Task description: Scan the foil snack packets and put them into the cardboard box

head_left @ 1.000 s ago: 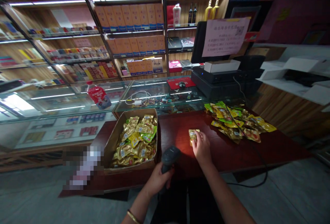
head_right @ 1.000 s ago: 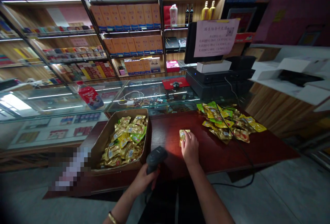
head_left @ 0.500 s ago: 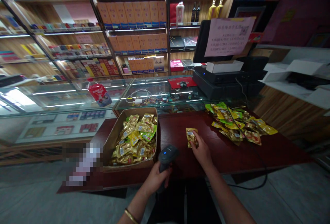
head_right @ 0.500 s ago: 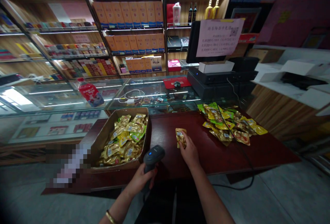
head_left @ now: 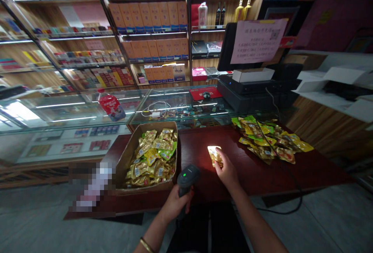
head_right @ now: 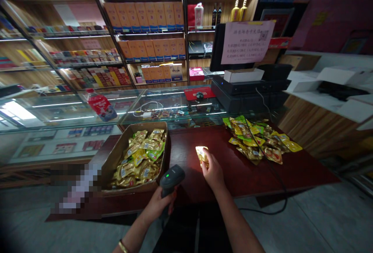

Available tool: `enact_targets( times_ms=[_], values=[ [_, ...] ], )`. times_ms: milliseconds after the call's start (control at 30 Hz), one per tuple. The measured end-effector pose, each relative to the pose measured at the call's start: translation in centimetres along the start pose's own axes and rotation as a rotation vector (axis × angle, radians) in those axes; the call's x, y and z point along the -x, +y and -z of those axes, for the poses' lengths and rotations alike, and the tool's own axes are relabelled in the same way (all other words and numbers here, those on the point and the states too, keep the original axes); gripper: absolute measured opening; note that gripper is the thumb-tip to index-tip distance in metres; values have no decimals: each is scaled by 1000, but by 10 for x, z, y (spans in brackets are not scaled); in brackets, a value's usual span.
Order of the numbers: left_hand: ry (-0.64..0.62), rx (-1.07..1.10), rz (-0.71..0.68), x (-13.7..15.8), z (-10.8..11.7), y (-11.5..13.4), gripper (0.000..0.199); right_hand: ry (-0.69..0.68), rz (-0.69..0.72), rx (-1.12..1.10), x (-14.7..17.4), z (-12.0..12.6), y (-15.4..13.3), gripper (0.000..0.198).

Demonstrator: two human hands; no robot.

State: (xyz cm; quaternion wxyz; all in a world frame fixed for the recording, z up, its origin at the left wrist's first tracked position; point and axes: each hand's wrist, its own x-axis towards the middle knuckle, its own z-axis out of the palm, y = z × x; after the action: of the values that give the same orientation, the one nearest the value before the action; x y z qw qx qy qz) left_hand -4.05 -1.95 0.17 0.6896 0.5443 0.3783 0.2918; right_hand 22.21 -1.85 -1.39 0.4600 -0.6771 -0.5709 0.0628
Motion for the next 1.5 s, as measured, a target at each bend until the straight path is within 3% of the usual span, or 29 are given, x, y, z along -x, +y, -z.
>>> enact_targets(
  times_ms=[300, 467, 567, 700, 767, 833, 967, 1033, 1133, 1200, 1267, 1400, 1500],
  values=[
    [-6, -44, 6, -2, -1, 1, 45, -24, -156, -83, -2, 0, 2, 55],
    [13, -23, 15, -3, -4, 2, 42, 6, -398, -404, -21, -9, 8, 66],
    [23, -25, 17, -4, -5, 2, 39, -60, -345, -693, -52, -29, -26, 68],
    [36, -15, 19, -4, -4, -1, 41, -270, -218, -893, -99, -66, -103, 71],
    [46, -22, 25, -4, -3, -2, 42, -354, -172, -826, -115, -74, -126, 66],
    [62, -33, 26, -4, -3, -3, 43, -353, -114, -637, -123, -69, -124, 55],
    [47, -16, 17, -4, -2, -2, 44, -118, -83, 105, -111, -25, -57, 45],
    [18, -7, 24, -4, -1, 0, 45, 0, -229, 508, -100, 1, -14, 54],
    [8, -16, 27, -3, 0, 3, 47, -25, -410, 823, -85, 22, 30, 65],
    [15, -20, 30, -3, 0, 3, 47, -94, -408, 892, -75, 21, 40, 67],
    [23, -18, 33, -3, 0, 3, 47, -131, -317, 889, -63, 8, 35, 67],
    [34, -10, 34, -3, -1, 1, 46, -110, -83, 723, -31, -29, 1, 60],
    [25, -14, 41, -3, -2, 1, 45, -79, 32, 574, -15, -42, -18, 50]
  ],
)
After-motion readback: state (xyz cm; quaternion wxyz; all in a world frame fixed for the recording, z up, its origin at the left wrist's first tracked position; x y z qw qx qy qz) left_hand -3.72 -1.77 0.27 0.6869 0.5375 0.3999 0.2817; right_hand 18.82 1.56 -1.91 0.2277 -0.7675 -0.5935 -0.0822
